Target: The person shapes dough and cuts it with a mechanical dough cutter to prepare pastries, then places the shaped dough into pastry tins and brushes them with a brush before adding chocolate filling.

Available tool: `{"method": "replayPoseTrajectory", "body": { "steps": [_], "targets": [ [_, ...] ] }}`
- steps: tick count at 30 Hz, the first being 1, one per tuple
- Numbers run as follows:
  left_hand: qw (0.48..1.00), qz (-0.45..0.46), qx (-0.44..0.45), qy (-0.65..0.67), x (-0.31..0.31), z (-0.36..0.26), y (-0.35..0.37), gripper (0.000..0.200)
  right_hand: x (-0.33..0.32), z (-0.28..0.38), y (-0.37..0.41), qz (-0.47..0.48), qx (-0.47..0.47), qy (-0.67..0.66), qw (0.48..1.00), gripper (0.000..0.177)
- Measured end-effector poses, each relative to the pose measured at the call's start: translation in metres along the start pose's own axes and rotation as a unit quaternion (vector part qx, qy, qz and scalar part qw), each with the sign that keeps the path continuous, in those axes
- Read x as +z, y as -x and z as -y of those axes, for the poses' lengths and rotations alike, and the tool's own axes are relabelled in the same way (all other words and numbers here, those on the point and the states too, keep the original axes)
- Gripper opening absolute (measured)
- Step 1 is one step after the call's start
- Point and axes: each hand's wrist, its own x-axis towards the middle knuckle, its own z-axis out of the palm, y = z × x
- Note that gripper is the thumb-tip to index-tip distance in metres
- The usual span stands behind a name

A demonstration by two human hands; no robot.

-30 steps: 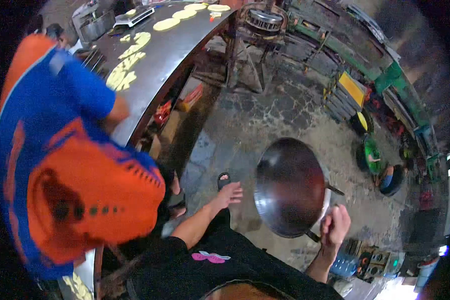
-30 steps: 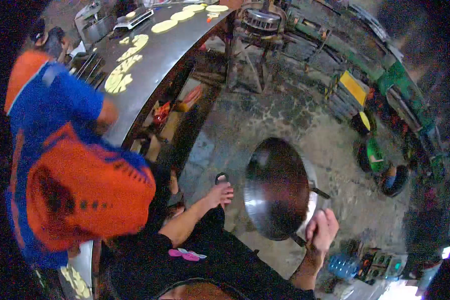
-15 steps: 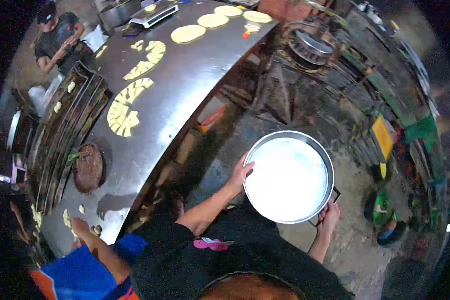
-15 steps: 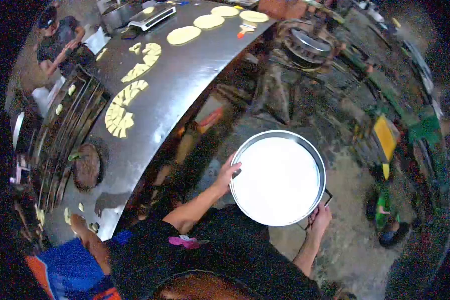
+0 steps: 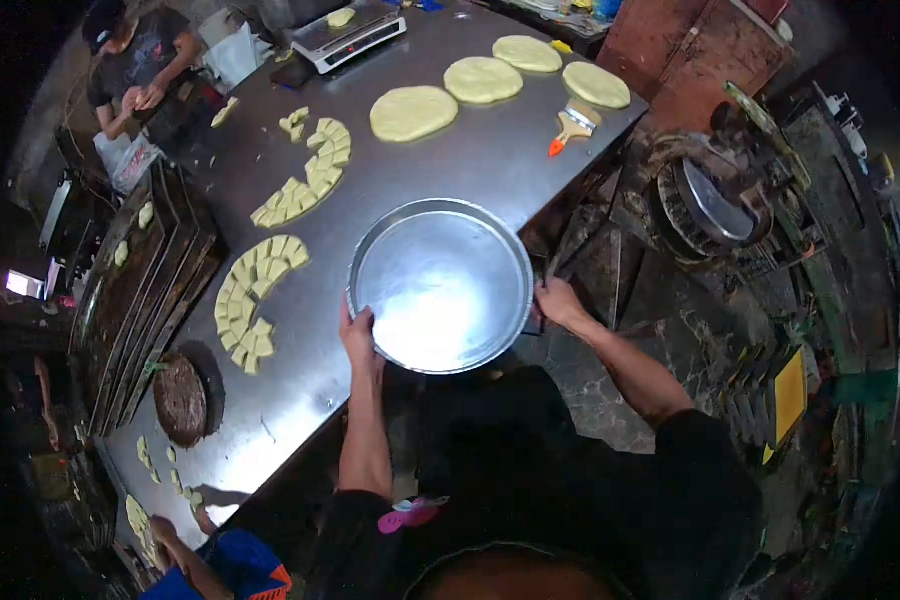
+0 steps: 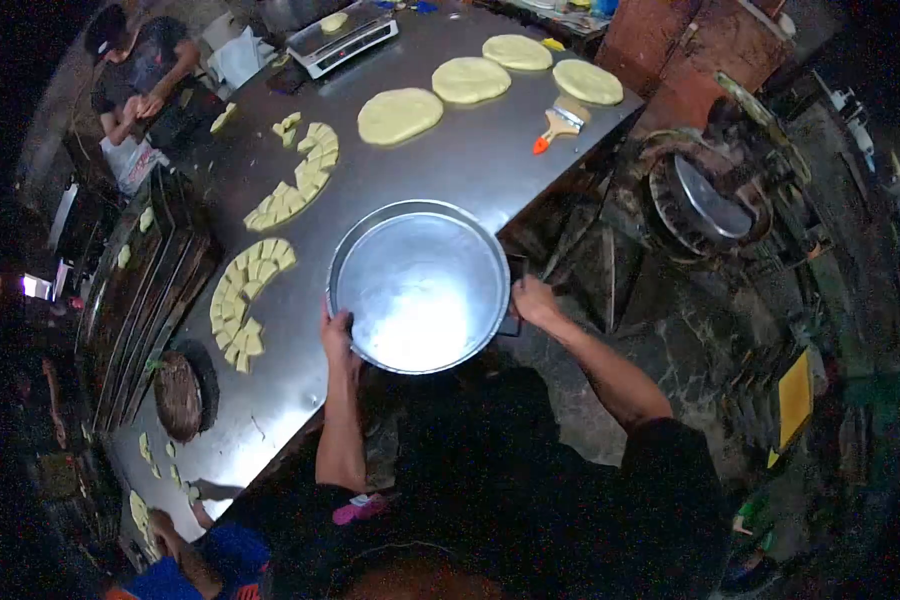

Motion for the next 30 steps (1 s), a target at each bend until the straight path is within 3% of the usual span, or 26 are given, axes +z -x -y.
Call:
{"method": "replayPoseTrajectory", "body": {
  "steps": [2,6,8,10,12,13,14,16,18,19,20,21,22,23,25,26,27,28,30],
  "targets": [
    [0.999,-0.048,0.017,-0.015,0.003,-0.002,-0.018,0.063,0.005,-0.008,-0.056,-0.068,-0.098,0.134,0.984,0.041],
    [0.998,-0.060,0.026,0.008,0.014,-0.017,-0.047,0.058,-0.057,0.066,-0.088,0.094,-0.028,0.279,0.955,0.048],
    [0.997,-0.072,0.035,-0.001,0.012,-0.018,-0.074,0.056,-0.094,0.085,-0.112,-0.063,-0.100,0.319,0.940,0.042],
    [0.990,-0.098,0.063,-0.079,0.004,-0.014,-0.103,0.052,-0.125,0.056,-0.182,-0.162,-0.128,0.421,0.883,0.034],
    [0.980,-0.111,0.106,-0.128,-0.016,-0.002,-0.133,0.047,-0.153,0.040,-0.233,-0.236,-0.153,0.510,0.813,0.038],
    [0.932,-0.122,0.170,-0.296,-0.026,0.004,-0.144,0.046,-0.163,0.028,-0.257,-0.245,-0.170,0.567,0.768,0.042],
    [0.851,-0.133,0.222,-0.458,-0.033,0.007,-0.151,0.046,-0.169,0.021,-0.277,-0.252,-0.189,0.619,0.719,0.048],
    [0.862,-0.155,0.191,-0.443,-0.027,-0.004,-0.150,0.045,-0.187,0.035,-0.296,-0.161,-0.191,0.710,0.658,0.039],
    [0.893,-0.192,0.140,-0.383,-0.001,-0.019,-0.125,0.044,-0.204,0.046,-0.322,-0.104,-0.166,0.635,0.747,0.030],
    [0.893,-0.217,0.144,-0.368,0.007,-0.020,-0.111,0.040,-0.207,0.067,-0.316,-0.088,-0.177,0.640,0.743,0.030],
    [0.889,-0.236,0.131,-0.370,0.011,-0.010,-0.103,0.040,-0.212,0.108,-0.297,-0.135,-0.162,0.538,0.816,0.024],
    [0.854,-0.262,0.159,-0.421,0.015,0.001,-0.093,0.039,-0.212,0.131,-0.286,-0.171,-0.141,0.429,0.876,0.018],
    [0.814,-0.286,0.183,-0.471,0.019,0.012,-0.085,0.037,-0.211,0.130,-0.290,-0.165,-0.260,0.279,0.910,0.017],
    [0.809,-0.298,0.231,-0.451,0.025,0.019,-0.085,0.034,-0.211,0.131,-0.293,-0.152,-0.364,0.112,0.912,0.020],
    [0.846,-0.325,0.163,-0.390,0.023,0.020,-0.093,0.029,-0.177,0.178,-0.228,0.067,-0.390,-0.036,0.918,0.016],
    [0.832,-0.340,0.163,-0.407,0.032,0.016,-0.101,0.027,-0.155,0.199,-0.185,0.173,-0.327,-0.019,0.929,0.014],
    [0.835,-0.332,0.158,-0.410,0.036,0.012,-0.108,0.027,-0.131,0.213,-0.160,0.333,-0.325,0.069,0.882,0.012],
    [0.839,-0.322,0.156,-0.411,0.041,0.010,-0.115,0.026,-0.095,0.189,-0.151,0.397,-0.441,0.034,0.804,0.015],
    [0.845,-0.302,0.189,-0.399,0.040,0.013,-0.129,0.027,-0.043,0.159,-0.143,0.326,-0.703,0.159,0.612,0.022]
  ]
}}
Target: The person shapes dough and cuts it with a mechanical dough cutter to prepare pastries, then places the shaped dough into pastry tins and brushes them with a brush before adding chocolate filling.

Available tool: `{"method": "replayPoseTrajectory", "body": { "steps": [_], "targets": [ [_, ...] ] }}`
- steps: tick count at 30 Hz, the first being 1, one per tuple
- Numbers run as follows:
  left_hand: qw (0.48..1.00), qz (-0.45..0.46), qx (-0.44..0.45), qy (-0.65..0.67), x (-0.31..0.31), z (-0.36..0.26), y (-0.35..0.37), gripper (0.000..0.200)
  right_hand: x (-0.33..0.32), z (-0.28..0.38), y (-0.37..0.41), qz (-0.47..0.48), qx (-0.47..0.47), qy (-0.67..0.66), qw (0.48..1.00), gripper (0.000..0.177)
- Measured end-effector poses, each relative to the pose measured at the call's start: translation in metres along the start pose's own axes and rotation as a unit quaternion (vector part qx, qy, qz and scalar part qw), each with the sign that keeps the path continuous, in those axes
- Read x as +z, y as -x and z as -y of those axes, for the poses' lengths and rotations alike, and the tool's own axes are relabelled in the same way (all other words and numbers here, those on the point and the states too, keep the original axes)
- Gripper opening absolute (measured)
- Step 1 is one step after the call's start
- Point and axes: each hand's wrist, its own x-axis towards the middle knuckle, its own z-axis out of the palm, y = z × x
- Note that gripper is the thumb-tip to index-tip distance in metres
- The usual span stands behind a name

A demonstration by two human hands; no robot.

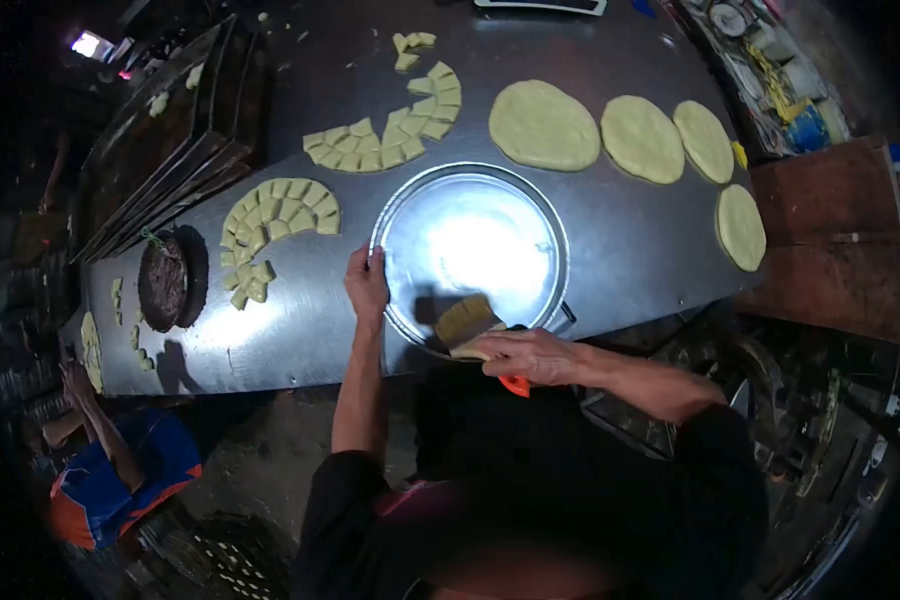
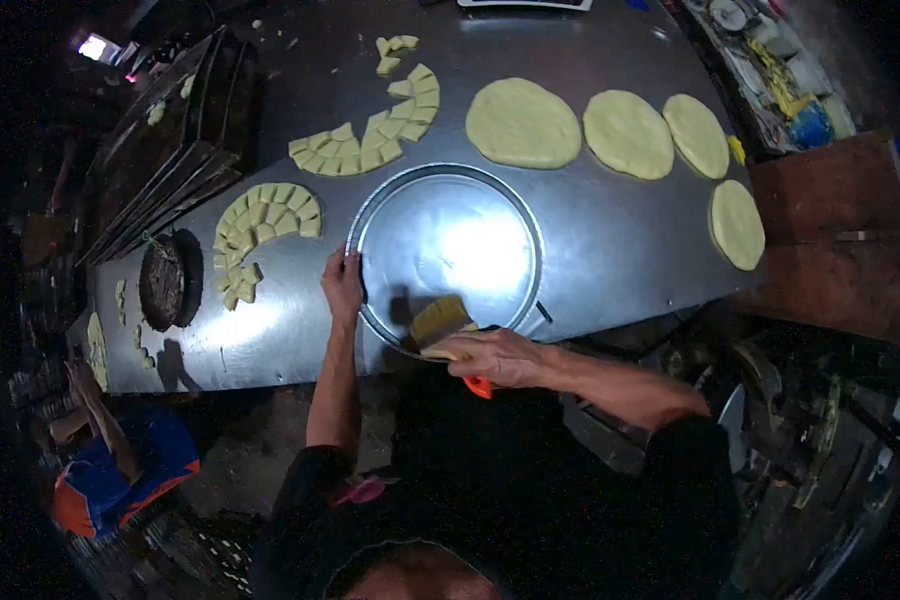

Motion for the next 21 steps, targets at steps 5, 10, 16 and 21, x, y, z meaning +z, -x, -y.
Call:
{"method": "replayPoseTrajectory", "body": {
  "steps": [5,10,16,21],
  "targets": [
    [0.999,0.035,0.014,-0.017,0.008,0.007,-0.010,0.027,-0.021,-0.086,-0.076,-0.046,0.276,-0.121,0.952,0.028],
    [0.997,0.010,0.063,-0.035,0.005,-0.009,-0.012,0.027,0.034,-0.061,-0.080,-0.089,0.146,-0.203,0.964,0.043],
    [0.999,0.007,0.018,-0.047,0.012,-0.006,-0.012,0.027,-0.042,-0.049,-0.037,0.057,0.438,-0.035,0.896,0.012],
    [0.998,0.033,0.045,-0.026,0.014,0.000,-0.017,0.028,-0.039,0.007,-0.011,-0.041,0.384,-0.197,0.901,0.014]
  ]
}}
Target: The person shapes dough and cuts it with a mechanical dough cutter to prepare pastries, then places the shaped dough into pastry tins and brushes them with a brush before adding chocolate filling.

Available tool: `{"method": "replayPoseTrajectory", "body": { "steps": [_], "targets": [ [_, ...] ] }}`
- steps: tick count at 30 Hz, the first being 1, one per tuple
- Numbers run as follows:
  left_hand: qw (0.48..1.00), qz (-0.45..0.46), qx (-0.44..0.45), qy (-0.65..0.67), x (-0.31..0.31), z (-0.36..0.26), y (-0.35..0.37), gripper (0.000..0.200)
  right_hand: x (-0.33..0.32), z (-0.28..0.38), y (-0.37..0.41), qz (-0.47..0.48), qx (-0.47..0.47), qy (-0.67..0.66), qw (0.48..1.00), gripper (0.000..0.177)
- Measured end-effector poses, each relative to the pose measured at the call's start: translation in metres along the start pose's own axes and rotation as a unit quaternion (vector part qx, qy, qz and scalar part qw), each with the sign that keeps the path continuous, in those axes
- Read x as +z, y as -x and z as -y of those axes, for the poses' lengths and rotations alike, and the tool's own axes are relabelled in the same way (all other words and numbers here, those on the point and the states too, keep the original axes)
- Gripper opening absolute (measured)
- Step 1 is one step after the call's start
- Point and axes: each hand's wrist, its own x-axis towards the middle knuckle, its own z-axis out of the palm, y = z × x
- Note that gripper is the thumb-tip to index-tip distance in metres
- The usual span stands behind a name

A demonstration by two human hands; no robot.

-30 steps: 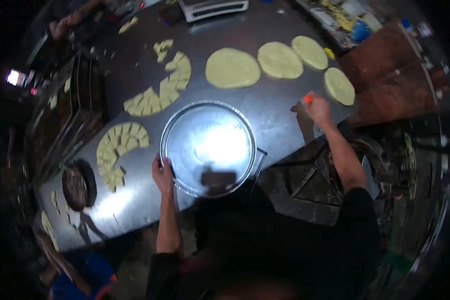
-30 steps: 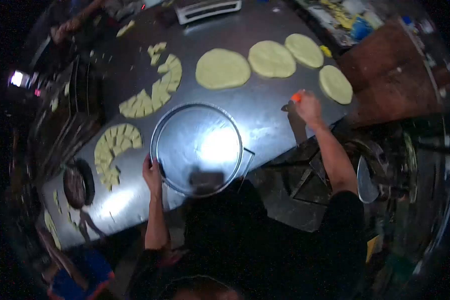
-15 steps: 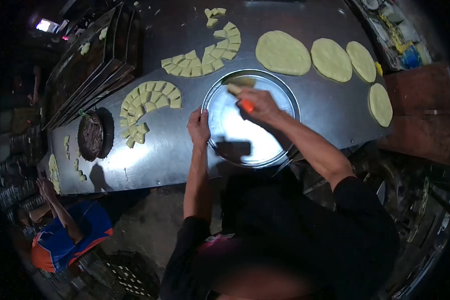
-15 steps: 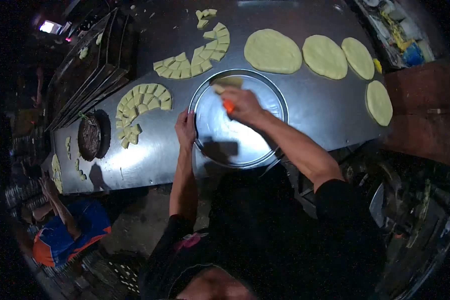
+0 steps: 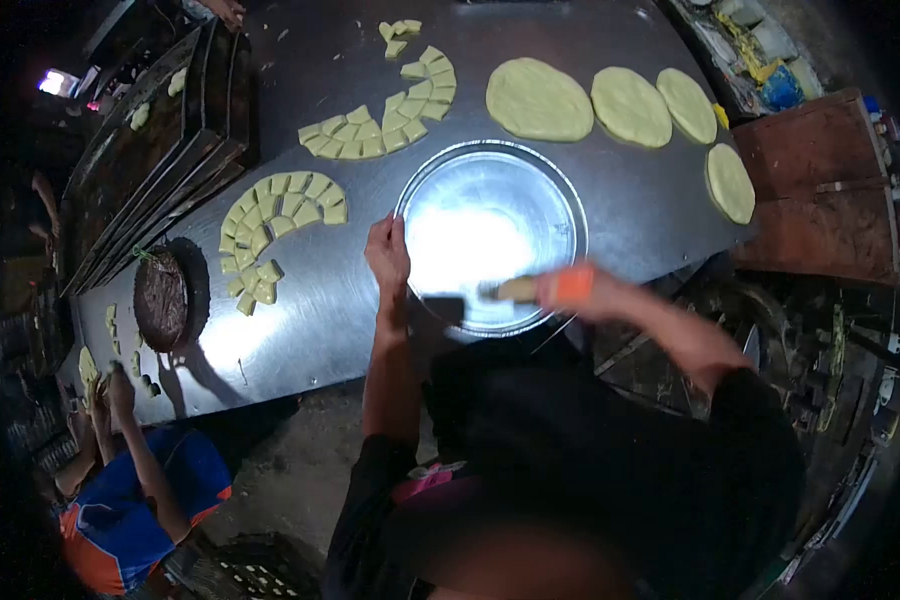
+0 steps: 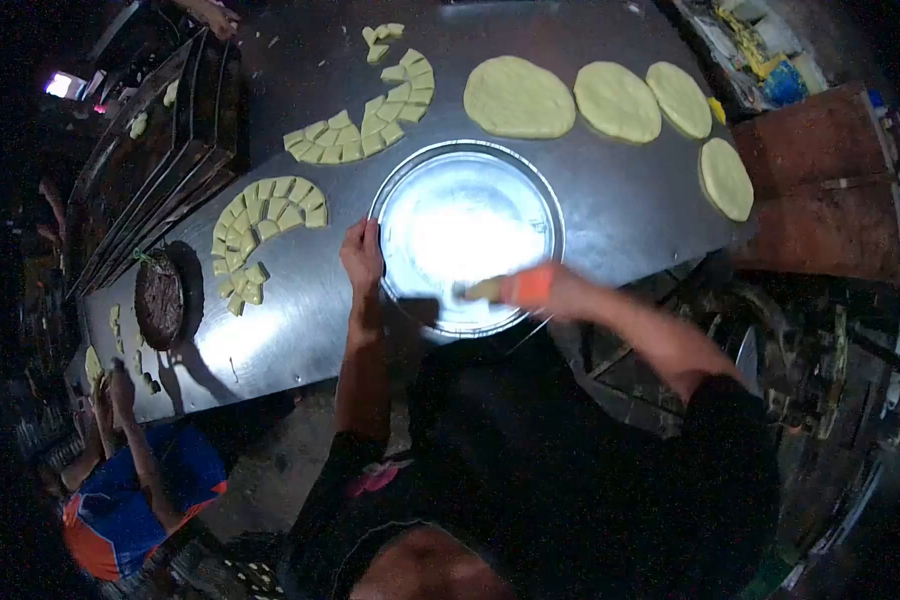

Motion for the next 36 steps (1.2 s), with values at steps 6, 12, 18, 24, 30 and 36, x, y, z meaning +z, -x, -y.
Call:
{"method": "replayPoseTrajectory", "body": {
  "steps": [6,12,18,24,30,36],
  "targets": [
    [0.997,0.053,0.029,0.036,-0.002,-0.007,-0.001,0.026,0.025,-0.063,-0.150,-0.105,0.029,-0.546,0.831,0.018],
    [0.995,0.094,0.029,0.015,-0.032,0.009,-0.012,0.026,-0.026,-0.008,-0.081,0.281,0.131,0.002,0.951,0.010],
    [0.997,0.042,0.065,-0.004,-0.027,0.004,-0.008,0.024,-0.006,-0.015,-0.149,-0.102,-0.103,0.190,0.971,0.021],
    [0.997,0.018,0.056,0.047,-0.027,0.038,-0.012,0.021,-0.007,0.019,-0.048,-0.185,-0.255,0.007,0.949,0.017],
    [0.993,0.000,0.081,-0.084,-0.030,0.031,-0.014,0.031,-0.094,-0.119,0.055,-0.479,0.118,0.307,0.814,0.021],
    [0.986,0.021,0.162,-0.013,0.041,-0.113,-0.015,0.028,-0.085,-0.181,0.031,-0.437,0.178,0.364,0.803,0.020]
  ]
}}
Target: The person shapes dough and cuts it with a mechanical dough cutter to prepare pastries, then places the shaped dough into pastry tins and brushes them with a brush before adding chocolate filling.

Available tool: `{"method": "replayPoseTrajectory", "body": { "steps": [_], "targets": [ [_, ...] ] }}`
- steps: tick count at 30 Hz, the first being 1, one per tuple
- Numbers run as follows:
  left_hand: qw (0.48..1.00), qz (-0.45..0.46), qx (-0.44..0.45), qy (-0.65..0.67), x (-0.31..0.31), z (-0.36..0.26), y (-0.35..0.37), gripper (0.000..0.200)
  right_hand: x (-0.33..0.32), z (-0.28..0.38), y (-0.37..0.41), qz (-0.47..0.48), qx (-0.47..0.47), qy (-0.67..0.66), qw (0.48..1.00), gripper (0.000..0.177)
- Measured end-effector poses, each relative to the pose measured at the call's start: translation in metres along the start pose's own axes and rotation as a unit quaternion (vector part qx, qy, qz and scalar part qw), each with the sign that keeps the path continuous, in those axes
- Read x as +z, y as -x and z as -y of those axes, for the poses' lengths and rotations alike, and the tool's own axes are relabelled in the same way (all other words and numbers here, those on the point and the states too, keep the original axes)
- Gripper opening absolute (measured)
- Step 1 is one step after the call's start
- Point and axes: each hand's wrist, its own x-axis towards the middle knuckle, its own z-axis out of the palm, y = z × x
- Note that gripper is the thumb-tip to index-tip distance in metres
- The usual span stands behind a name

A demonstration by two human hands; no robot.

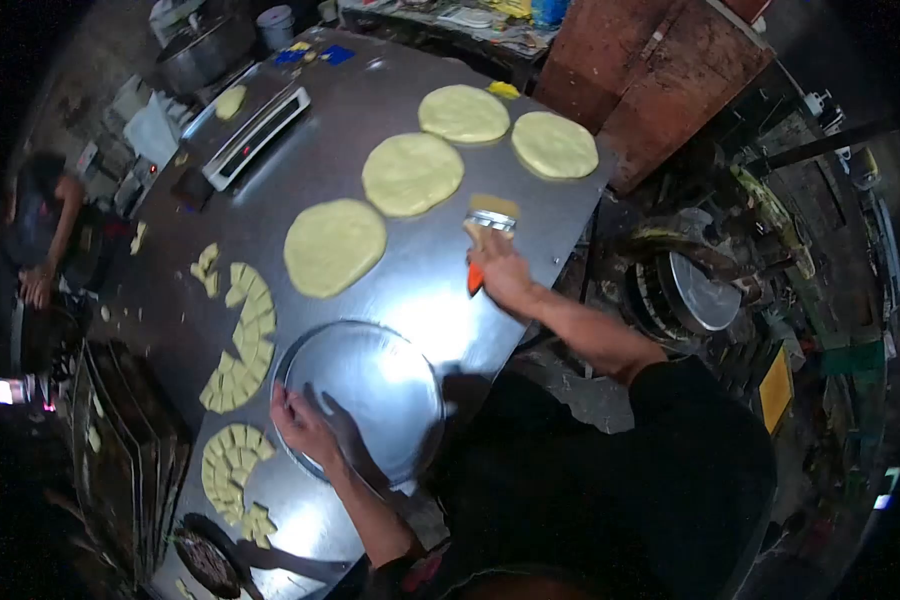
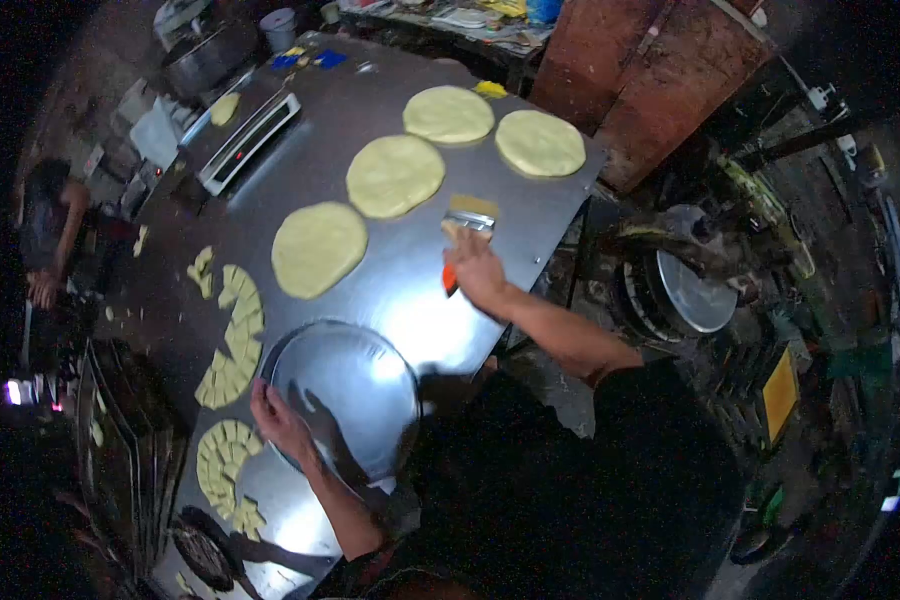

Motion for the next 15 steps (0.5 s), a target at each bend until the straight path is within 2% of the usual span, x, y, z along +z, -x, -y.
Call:
{"method": "replayPoseTrajectory", "body": {
  "steps": [1,3,4,5,6,7,8,10,11,13,14,15],
  "targets": [
    [0.998,0.044,0.014,0.038,0.024,-0.024,-0.007,0.026,0.004,-0.003,-0.001,0.047,-0.013,0.022,0.999,0.023],
    [0.983,0.149,-0.030,0.106,0.082,-0.071,-0.018,0.029,-0.021,-0.016,-0.008,0.162,-0.012,-0.025,0.986,0.029],
    [0.974,0.197,-0.001,0.112,0.116,-0.091,-0.024,0.029,-0.032,-0.035,-0.024,0.191,-0.007,-0.076,0.979,0.033],
    [0.954,0.249,-0.022,0.165,0.153,-0.125,-0.029,0.028,-0.047,-0.062,-0.048,0.219,-0.003,-0.124,0.968,0.038],
    [0.939,0.297,0.011,0.171,0.197,-0.140,-0.032,0.027,-0.079,-0.084,-0.077,0.251,0.106,-0.170,0.947,0.045],
    [0.922,0.340,0.047,0.179,0.239,-0.170,-0.036,0.029,-0.078,-0.122,-0.097,0.177,0.156,-0.185,0.954,0.044],
    [0.887,0.402,0.047,0.220,0.279,-0.201,-0.040,0.029,-0.076,-0.162,-0.115,0.101,0.202,-0.196,0.954,0.044],
    [0.845,0.451,0.040,0.284,0.387,-0.224,-0.033,0.029,-0.065,-0.239,-0.143,0.001,0.247,-0.163,0.955,0.042],
    [0.830,0.461,0.042,0.311,0.437,-0.236,-0.030,0.029,-0.062,-0.273,-0.158,0.044,0.282,-0.138,0.948,0.042],
    [0.860,0.428,0.204,0.187,0.516,-0.259,-0.029,0.028,-0.044,-0.328,-0.167,0.051,0.188,-0.054,0.979,0.044],
    [0.861,0.428,0.202,0.187,0.553,-0.259,-0.026,0.028,-0.033,-0.350,-0.169,0.052,0.187,-0.054,0.979,0.044],
    [0.875,0.389,0.262,0.117,0.587,-0.256,-0.022,0.026,-0.023,-0.369,-0.172,0.021,0.173,-0.073,0.982,0.045]
  ]
}}
